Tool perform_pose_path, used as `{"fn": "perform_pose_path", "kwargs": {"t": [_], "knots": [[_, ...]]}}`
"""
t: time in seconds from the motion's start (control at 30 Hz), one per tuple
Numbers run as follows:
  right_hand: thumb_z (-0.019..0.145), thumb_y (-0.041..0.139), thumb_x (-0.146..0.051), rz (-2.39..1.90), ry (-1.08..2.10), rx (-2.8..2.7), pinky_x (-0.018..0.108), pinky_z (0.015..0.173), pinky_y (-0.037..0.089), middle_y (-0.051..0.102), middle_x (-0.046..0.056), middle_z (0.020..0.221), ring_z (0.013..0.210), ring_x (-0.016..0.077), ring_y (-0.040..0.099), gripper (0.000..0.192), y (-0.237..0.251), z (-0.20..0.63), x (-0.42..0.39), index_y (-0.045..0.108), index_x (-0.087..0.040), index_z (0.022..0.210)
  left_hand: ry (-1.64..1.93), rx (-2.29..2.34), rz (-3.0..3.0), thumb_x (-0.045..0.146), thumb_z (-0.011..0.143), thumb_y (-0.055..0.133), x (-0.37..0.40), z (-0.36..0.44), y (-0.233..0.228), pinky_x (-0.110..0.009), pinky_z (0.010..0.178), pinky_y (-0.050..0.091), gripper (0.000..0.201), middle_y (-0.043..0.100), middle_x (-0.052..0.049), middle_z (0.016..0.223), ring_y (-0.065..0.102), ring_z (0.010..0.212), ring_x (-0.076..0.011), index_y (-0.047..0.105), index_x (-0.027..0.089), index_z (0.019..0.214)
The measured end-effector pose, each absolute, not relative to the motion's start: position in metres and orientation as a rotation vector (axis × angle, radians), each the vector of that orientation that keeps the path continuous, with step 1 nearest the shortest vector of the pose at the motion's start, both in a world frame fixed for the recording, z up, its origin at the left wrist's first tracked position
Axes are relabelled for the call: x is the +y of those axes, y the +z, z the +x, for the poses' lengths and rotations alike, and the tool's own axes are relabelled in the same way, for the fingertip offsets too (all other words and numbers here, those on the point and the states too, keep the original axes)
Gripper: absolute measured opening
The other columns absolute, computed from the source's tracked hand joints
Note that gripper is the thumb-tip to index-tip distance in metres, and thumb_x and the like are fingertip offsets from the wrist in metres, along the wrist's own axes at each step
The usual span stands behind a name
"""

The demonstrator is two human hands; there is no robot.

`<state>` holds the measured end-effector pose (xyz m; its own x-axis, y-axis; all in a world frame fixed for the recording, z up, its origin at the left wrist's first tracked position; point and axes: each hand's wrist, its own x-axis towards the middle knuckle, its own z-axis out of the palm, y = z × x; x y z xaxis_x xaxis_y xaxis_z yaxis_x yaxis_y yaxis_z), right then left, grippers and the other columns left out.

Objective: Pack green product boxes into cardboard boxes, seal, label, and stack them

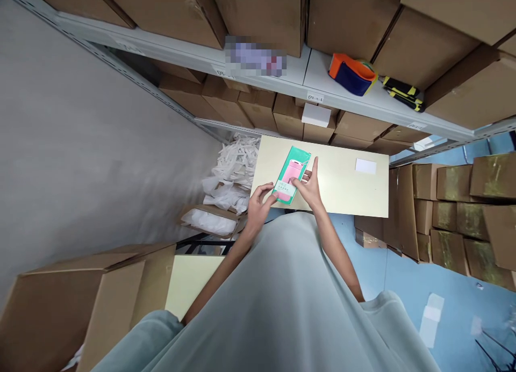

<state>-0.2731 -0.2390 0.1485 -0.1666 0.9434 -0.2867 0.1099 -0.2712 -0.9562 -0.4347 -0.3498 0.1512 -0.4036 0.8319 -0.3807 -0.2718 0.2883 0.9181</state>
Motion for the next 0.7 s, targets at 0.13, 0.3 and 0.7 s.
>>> {"fn": "perform_pose_path", "kwargs": {"t": [0.13, 0.3, 0.7], "knots": [[0.081, 0.09, -0.049, -1.366, 1.584, -1.146, 0.043, 0.098, 0.067, 0.074, 0.003, 0.117, 0.103, 0.0238, 0.075, 0.142, 0.146, -0.264, -0.239, -0.003, -0.036, 0.187, 1.197, 1.359, 0.263, 0.05, 0.061, 0.101, -0.346, -0.443, 0.142, -0.048, 0.102, 0.067, 0.066, 0.077, -0.013, 0.13, 0.078, 0.117, -0.0298, 0.066, 0.022, 0.11], [0.08, 0.089, -0.054, -1.37, 1.578, -1.21, 0.043, 0.096, 0.068, 0.076, 0.006, 0.127, 0.108, 0.025, 0.075, 0.138, 0.146, -0.263, -0.243, 0.005, -0.034, 0.187, 1.239, 1.437, 0.296, 0.041, 0.049, 0.107, -0.345, -0.441, 0.143, -0.042, 0.094, 0.068, 0.079, 0.077, -0.009, 0.116, 0.078, 0.098, -0.0228, 0.066, 0.022, 0.114], [0.093, 0.077, -0.057, -1.365, 1.3, -1.516, 0.041, 0.092, 0.069, 0.067, 0.011, 0.149, 0.113, 0.0245, 0.074, 0.067, 0.186, -0.253, -0.225, 0.059, -0.031, 0.153, 1.371, 1.446, 0.426, 0.025, 0.058, 0.093, -0.343, -0.45, 0.144, -0.043, 0.107, 0.064, 0.068, 0.074, -0.012, 0.136, 0.069, 0.136, -0.0297, 0.065, 0.026, 0.12]]}}
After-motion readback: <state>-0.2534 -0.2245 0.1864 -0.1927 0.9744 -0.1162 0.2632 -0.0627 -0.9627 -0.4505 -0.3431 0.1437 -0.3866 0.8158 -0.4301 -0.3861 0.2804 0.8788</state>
